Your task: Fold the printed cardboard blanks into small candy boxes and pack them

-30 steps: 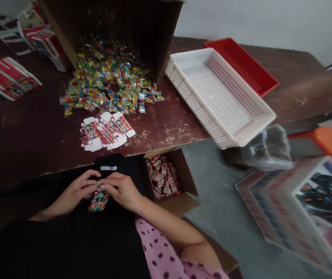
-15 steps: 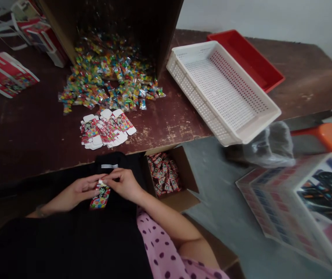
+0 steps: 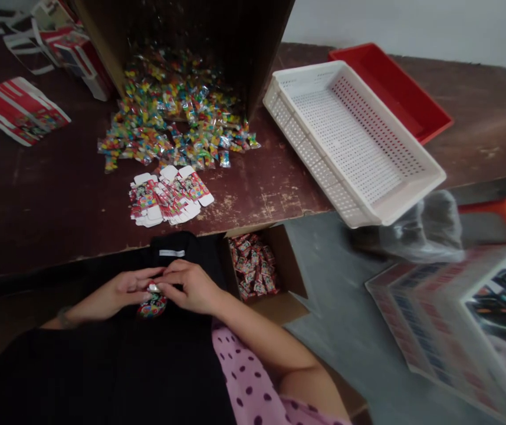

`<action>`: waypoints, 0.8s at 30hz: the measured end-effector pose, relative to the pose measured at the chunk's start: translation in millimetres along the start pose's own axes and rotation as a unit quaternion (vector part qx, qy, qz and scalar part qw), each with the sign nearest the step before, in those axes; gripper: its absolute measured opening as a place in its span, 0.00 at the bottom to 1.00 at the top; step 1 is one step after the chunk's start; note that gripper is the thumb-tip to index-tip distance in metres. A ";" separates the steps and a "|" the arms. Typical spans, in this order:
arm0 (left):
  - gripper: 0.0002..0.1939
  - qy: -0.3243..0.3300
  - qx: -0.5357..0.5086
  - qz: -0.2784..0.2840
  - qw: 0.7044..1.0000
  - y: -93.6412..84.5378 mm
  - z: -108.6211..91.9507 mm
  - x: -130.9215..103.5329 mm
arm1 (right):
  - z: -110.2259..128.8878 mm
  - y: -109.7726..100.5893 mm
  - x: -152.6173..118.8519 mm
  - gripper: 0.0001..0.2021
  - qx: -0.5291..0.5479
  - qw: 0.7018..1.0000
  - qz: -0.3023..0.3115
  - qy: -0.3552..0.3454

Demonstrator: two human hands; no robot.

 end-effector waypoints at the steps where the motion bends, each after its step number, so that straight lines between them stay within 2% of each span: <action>1: 0.36 -0.001 0.001 0.003 1.000 0.6 -0.1 -0.5 | 2.0 -0.6 -1.7 0.12 -0.002 1.000 -0.004 -0.006; 4: 0.33 0.008 0.018 0.008 1.000 3.6 -4.0 -0.3 | -7.2 -4.1 -0.3 0.10 0.028 0.998 -0.029 0.041; 8: 0.27 0.026 0.031 0.029 0.999 11.0 -12.4 2.6 | -15.5 -1.4 10.2 0.08 0.023 0.997 -0.008 0.072; 11: 0.28 0.020 0.022 0.031 0.999 10.3 -11.8 3.2 | -8.6 -1.8 9.2 0.09 -0.006 0.998 -0.026 0.055; 14: 0.29 0.010 0.012 0.038 0.999 8.1 -4.7 1.4 | 3.6 5.4 -4.6 0.11 -0.031 0.999 -0.039 0.017; 17: 0.31 0.009 0.013 0.044 0.999 5.6 1.6 -1.0 | 9.4 14.6 -19.3 0.16 -0.043 0.999 -0.028 -0.013; 19: 0.34 0.023 0.040 0.030 0.998 0.4 -1.0 -1.1 | 6.2 11.3 -20.8 0.20 -0.023 0.999 -0.018 -0.031; 21: 0.35 0.034 0.101 0.026 0.994 -5.4 -10.2 -0.6 | -7.1 -9.4 -11.0 0.20 -0.005 0.999 -0.034 -0.038; 22: 0.34 0.037 0.144 0.034 0.988 -7.6 -16.9 -0.5 | -18.0 -28.0 -1.8 0.19 -0.011 0.998 -0.059 -0.034; 24: 0.30 0.041 0.253 0.062 0.965 -11.6 -33.4 -1.4 | -45.1 -81.4 22.7 0.14 -0.067 0.986 -0.150 -0.011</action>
Point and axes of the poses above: each hand's wrist, its own x-axis towards the middle knuckle, its own y-axis out of the palm, z = x × y, the point moved 8 cm from there along x, towards the middle knuckle, and after that the axes turned 10 degrees about y, right-handed, at the moved point
